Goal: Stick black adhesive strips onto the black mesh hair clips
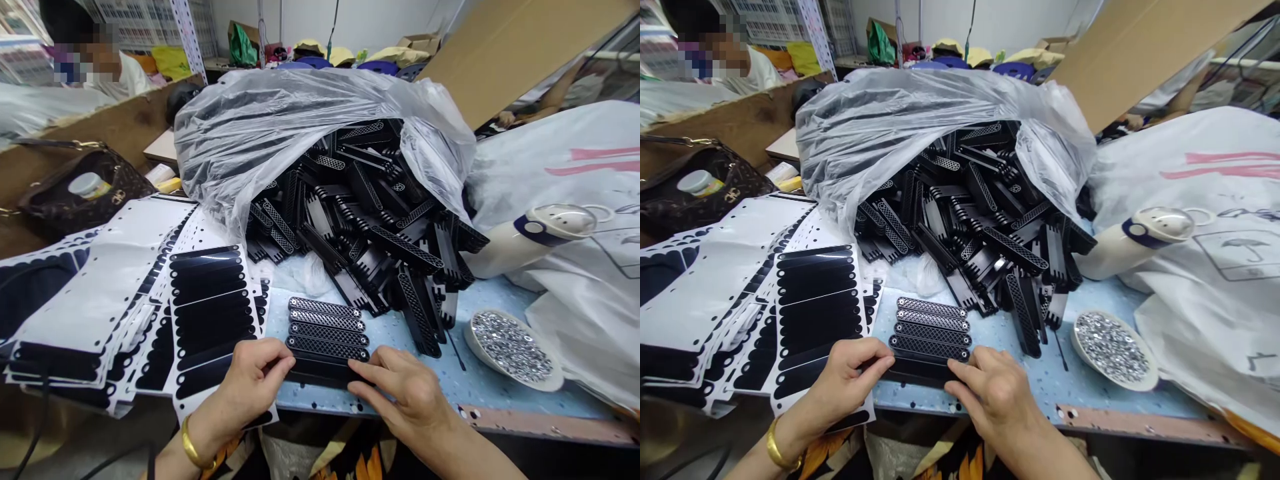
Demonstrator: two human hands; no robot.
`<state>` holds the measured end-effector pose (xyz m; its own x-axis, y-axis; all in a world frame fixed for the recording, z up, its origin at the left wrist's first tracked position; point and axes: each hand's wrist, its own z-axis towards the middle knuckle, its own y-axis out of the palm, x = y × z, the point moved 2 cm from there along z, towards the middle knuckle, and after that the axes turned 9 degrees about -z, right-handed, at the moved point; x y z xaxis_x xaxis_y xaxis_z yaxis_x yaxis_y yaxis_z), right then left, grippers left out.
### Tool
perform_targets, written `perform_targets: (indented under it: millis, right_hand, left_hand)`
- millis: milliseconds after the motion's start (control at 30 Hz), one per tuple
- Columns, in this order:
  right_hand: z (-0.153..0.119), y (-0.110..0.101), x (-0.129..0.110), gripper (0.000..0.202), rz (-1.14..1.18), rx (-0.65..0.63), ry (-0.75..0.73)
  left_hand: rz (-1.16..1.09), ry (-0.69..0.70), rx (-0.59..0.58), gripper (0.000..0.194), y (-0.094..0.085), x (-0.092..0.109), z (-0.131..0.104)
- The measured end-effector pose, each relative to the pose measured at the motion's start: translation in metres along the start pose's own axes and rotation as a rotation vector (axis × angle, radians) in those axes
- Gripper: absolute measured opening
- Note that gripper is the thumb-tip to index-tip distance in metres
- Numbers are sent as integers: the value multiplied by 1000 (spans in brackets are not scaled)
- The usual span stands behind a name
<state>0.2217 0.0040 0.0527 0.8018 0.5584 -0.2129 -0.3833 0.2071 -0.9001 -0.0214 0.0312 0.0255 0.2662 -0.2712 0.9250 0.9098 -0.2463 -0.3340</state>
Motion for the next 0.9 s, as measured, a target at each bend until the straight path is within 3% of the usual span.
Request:
perform_targets:
  millis: [267, 467, 767, 900]
  right_hand:
    - [-1, 1, 1, 30, 148, -60, 8]
    - [-6, 3, 0, 23, 149, 43, -33]
    - [-8, 1, 1, 24, 233, 4, -6]
    - [-10, 3, -6, 23, 135, 97, -45]
  left_hand:
    - [11, 25, -25, 25, -2, -1, 2]
    - [11, 29, -20, 25, -2, 0, 2]
    - [56, 34, -34, 26, -3, 2, 3]
    - [51, 52, -23, 25, -4, 5, 4]
